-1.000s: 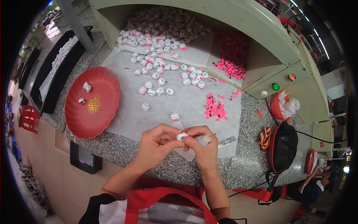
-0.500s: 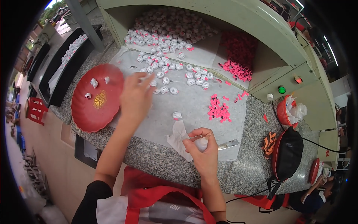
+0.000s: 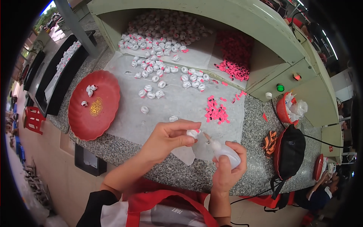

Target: Assembling small toy parts by gluing pink bows onto white cat heads at a factory workstation.

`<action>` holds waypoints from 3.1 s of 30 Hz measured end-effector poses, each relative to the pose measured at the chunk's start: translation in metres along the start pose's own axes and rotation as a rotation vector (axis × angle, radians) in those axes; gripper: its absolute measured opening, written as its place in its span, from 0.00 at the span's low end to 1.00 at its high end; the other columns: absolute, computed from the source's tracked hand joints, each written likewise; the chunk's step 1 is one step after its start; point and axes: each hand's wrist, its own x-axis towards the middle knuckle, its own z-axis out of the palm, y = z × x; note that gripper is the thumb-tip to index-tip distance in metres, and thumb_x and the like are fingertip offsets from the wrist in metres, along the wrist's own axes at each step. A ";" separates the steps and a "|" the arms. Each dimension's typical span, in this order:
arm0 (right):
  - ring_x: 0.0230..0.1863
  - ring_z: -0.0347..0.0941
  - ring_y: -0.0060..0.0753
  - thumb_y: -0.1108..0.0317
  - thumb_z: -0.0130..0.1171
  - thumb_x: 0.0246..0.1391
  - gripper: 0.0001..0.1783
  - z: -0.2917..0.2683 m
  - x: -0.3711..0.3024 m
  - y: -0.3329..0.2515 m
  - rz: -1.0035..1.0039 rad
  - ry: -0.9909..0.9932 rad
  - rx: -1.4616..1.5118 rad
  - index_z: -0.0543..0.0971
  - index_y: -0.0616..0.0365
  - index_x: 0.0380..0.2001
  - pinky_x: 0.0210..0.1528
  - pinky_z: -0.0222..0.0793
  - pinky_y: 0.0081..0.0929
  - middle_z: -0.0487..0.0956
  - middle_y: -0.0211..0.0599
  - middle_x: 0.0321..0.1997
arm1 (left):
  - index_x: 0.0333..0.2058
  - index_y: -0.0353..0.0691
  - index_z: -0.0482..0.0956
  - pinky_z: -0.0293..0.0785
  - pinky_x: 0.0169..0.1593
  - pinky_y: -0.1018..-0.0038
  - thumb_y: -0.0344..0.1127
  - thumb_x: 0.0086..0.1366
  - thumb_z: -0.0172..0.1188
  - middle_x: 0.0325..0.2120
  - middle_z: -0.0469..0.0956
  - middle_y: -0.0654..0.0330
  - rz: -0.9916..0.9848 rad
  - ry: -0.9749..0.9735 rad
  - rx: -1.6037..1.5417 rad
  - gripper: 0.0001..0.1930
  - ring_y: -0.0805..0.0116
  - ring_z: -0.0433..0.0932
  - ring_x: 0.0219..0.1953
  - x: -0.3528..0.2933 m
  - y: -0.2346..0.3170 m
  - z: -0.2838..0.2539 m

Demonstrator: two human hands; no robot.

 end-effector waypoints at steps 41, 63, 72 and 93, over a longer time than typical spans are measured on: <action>0.26 0.70 0.28 0.66 0.58 0.42 0.12 -0.007 -0.022 -0.002 -0.659 0.003 -0.502 0.72 0.62 0.28 0.30 0.66 0.21 0.74 0.38 0.25 | 0.38 0.33 0.74 0.75 0.40 0.78 0.17 0.48 0.58 0.35 0.71 0.58 0.492 0.190 0.458 0.15 0.71 0.74 0.37 -0.019 -0.002 0.018; 0.19 0.74 0.33 0.75 0.58 0.37 0.12 -0.022 -0.014 -0.003 -0.738 -0.065 -0.465 0.71 0.66 0.29 0.22 0.70 0.23 0.77 0.39 0.24 | 0.39 0.29 0.70 0.73 0.44 0.75 0.14 0.48 0.57 0.38 0.71 0.55 0.218 0.078 0.129 0.17 0.69 0.72 0.42 -0.014 0.002 0.022; 0.27 0.72 0.30 0.66 0.57 0.42 0.13 -0.006 0.014 -0.005 0.222 0.074 -0.108 0.72 0.65 0.29 0.27 0.67 0.23 0.75 0.40 0.26 | 0.38 0.29 0.70 0.73 0.45 0.76 0.13 0.48 0.56 0.37 0.70 0.57 0.252 0.141 0.175 0.16 0.70 0.72 0.42 -0.016 -0.002 -0.002; 0.21 0.67 0.13 0.78 0.58 0.43 0.02 -0.005 0.023 -0.006 0.029 -0.263 -0.243 0.76 0.64 0.24 0.22 0.62 0.11 0.74 0.28 0.21 | 0.40 0.31 0.70 0.73 0.43 0.78 0.15 0.50 0.55 0.38 0.71 0.58 0.204 0.138 0.166 0.16 0.72 0.73 0.41 -0.014 -0.022 0.017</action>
